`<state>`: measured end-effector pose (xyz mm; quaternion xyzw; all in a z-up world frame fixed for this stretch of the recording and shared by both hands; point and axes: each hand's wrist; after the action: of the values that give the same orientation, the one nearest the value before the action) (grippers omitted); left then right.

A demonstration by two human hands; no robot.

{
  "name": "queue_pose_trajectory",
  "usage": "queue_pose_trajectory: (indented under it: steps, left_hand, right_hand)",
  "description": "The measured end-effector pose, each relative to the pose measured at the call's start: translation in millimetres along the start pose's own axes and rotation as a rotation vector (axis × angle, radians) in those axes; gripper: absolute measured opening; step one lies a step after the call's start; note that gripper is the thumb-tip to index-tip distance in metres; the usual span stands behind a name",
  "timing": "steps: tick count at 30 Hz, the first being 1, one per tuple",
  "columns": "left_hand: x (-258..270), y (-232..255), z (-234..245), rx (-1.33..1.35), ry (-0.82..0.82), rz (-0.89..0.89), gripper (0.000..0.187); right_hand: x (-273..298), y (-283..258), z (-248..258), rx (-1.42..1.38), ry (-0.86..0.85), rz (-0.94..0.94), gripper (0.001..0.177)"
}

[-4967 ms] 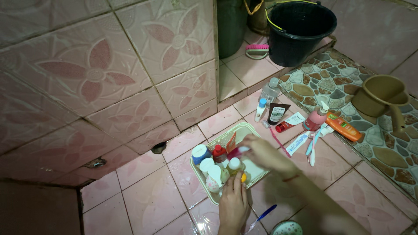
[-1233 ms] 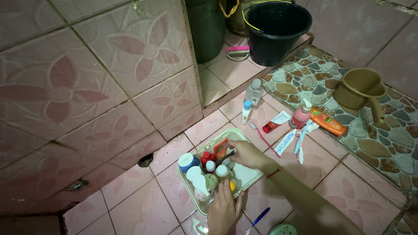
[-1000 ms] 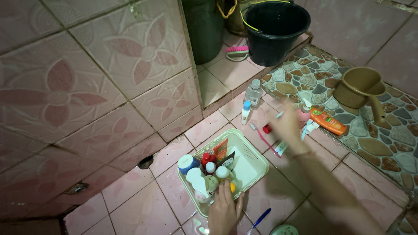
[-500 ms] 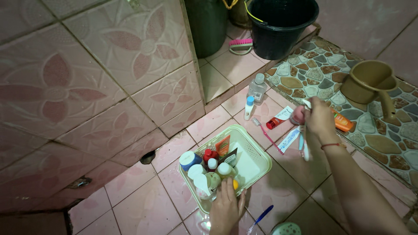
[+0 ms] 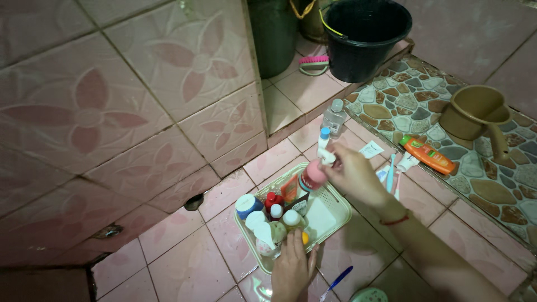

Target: The person cleans a white plastic basket with a brush and water, then places various toiletries including bottles, tubes, and toothbrushes into the basket. The person rinses the toothbrushes under running water and places them in a wall-mounted holder.

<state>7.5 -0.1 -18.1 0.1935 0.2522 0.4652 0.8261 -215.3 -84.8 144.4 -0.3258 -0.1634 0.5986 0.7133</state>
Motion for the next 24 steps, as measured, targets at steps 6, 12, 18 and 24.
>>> queue_pose_trajectory:
  steps: [6, 12, 18, 24]
  left_hand:
    - [3.8, -3.3, -7.3, -0.031, 0.036, -0.048, 0.054]
    - [4.7, -8.0, -12.2, 0.015, -0.014, -0.014, 0.050]
    - [7.0, -11.9, -20.1, -0.030, 0.061, -0.062, 0.051]
    - [9.4, -13.9, -27.1, -0.075, 0.054, -0.048, 0.052]
  right_hand:
    - [8.8, -1.1, -33.1, 0.157, -0.097, 0.151, 0.026]
    - [0.1, 26.0, -60.0, 0.214, -0.149, 0.261, 0.032]
    - [-19.8, 58.4, -66.8, 0.159, -0.127, 0.366, 0.048]
    - [-91.2, 111.0, -35.3, 0.173, 0.107, 0.130, 0.054]
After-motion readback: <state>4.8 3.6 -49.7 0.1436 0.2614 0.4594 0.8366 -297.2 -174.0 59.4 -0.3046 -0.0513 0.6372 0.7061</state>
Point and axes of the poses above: each hand's wrist, its own x-axis away from the middle knuckle, its own z-axis out of the back of the hand, y = z × x, and after that the axes turned 4 degrees about x, right-handed
